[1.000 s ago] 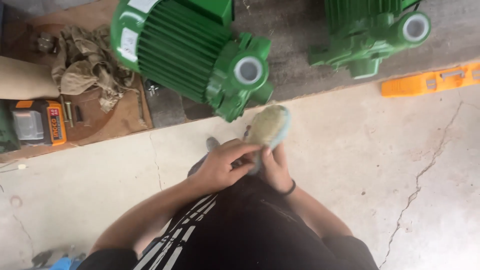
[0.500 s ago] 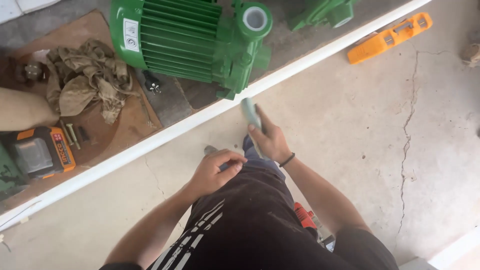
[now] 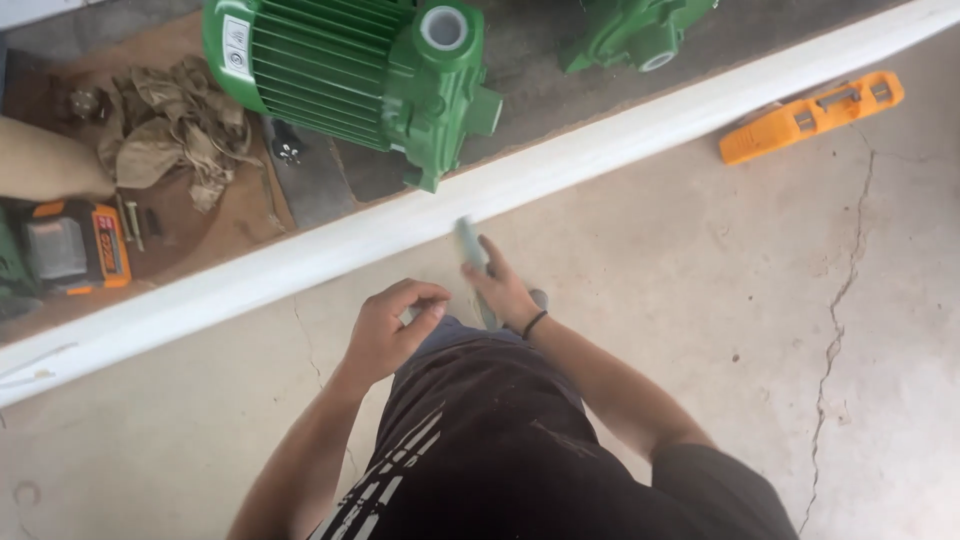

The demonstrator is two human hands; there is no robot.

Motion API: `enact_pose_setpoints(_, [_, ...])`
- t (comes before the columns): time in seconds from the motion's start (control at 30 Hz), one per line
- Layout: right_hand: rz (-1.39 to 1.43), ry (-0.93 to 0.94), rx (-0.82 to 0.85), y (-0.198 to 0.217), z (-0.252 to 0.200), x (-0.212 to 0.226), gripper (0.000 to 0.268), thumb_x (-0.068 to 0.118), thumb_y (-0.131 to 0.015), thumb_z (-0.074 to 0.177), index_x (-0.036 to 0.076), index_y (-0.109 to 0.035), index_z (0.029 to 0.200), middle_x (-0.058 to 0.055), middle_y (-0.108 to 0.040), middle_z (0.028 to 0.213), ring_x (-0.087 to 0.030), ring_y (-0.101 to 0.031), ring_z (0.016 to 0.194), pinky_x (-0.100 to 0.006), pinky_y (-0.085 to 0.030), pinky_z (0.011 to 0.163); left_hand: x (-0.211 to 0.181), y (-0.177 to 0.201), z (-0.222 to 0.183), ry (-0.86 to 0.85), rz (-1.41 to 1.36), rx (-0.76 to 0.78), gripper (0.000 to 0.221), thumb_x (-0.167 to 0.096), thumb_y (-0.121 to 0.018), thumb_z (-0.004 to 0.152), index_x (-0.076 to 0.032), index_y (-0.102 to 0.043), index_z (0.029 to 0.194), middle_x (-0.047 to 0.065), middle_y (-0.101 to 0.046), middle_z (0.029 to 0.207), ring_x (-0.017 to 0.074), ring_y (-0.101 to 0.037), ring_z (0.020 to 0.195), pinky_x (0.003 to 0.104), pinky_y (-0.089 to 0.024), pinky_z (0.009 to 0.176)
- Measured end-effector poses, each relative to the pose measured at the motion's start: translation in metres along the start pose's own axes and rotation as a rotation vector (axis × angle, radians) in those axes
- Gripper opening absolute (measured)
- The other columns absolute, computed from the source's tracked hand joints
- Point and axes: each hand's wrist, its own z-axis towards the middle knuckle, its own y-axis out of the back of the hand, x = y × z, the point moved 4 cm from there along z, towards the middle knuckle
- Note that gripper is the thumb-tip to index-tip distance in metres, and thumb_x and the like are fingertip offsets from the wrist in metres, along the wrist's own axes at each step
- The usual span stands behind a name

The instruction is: Cleaning the exterior of a green water pump using a sponge at a workbench and then moving it to a display shelf.

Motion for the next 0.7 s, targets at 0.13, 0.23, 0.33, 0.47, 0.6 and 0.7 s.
enact_pose_setpoints(0.13, [0.896,0.044,-0.032,0.034,0.024,0.018,0.087,0.03,-0.063,0.089,0.028,-0.019,0.165,-0.022,-0.051,0.144,-0.038,-0.065,0.116,-0.053,-0.058,0.093,-0.024,-0.033,-0.001,0.018,0.151,-0.043,0.025,-0.028,-0.066,0.099,-0.014,-0.076,0.117,0.008,-0.077,0.099,0.0259,-0.074,0.094,0.044,-0.059,0.085])
enact_pose_setpoints(0.23, [0.949,0.253,-0.034,0.053,0.053,0.069,0.089,0.015,-0.063,0.089,0.027,-0.016,0.164,-0.021,-0.047,0.141,-0.035,-0.064,0.107,-0.049,-0.062,0.086,-0.048,-0.056,0.001,0.075,0.269,-0.015,0.03,-0.033,-0.063,0.1,-0.017,-0.073,0.123,0.008,-0.077,0.106,0.0284,-0.073,0.1,0.045,-0.057,0.088])
enact_pose_setpoints(0.33, [0.928,0.323,-0.12,0.043,0.077,0.096,0.093,0.014,-0.061,0.093,0.026,-0.003,0.164,-0.025,-0.037,0.149,-0.037,-0.056,0.117,-0.054,-0.053,0.095,-0.062,-0.086,-0.008,0.112,0.419,0.133,0.038,-0.035,-0.061,0.101,-0.013,-0.068,0.131,0.014,-0.075,0.115,0.0351,-0.07,0.108,0.05,-0.054,0.093])
enact_pose_setpoints(0.47, [0.798,0.249,0.01,0.05,-0.015,0.143,0.104,0.034,-0.059,0.093,0.028,0.017,0.163,-0.028,-0.016,0.164,-0.047,-0.037,0.144,-0.069,-0.037,0.111,-0.077,-0.111,-0.017,0.192,0.409,0.402,0.05,-0.038,-0.052,0.103,-0.007,-0.059,0.142,0.025,-0.07,0.127,0.0448,-0.063,0.119,0.055,-0.048,0.102])
enact_pose_setpoints(0.6, [0.317,0.283,0.333,0.053,-0.034,0.065,0.114,0.034,-0.069,0.082,0.018,0.008,0.165,-0.031,-0.023,0.16,-0.052,-0.032,0.146,-0.071,-0.035,0.111,-0.054,-0.115,-0.014,0.287,0.509,0.483,0.056,-0.051,-0.046,0.103,-0.018,-0.055,0.148,0.012,-0.068,0.133,0.0331,-0.063,0.124,0.049,-0.046,0.106])
enact_pose_setpoints(0.7, [0.369,0.213,0.42,0.056,0.009,0.026,0.099,0.04,-0.077,0.077,0.025,-0.031,0.164,-0.023,-0.048,0.145,-0.038,-0.059,0.12,-0.059,-0.05,0.096,-0.053,-0.092,-0.001,0.295,0.614,0.473,0.056,-0.05,-0.047,0.102,-0.018,-0.053,0.148,0.013,-0.067,0.133,0.0354,-0.064,0.122,0.052,-0.045,0.106])
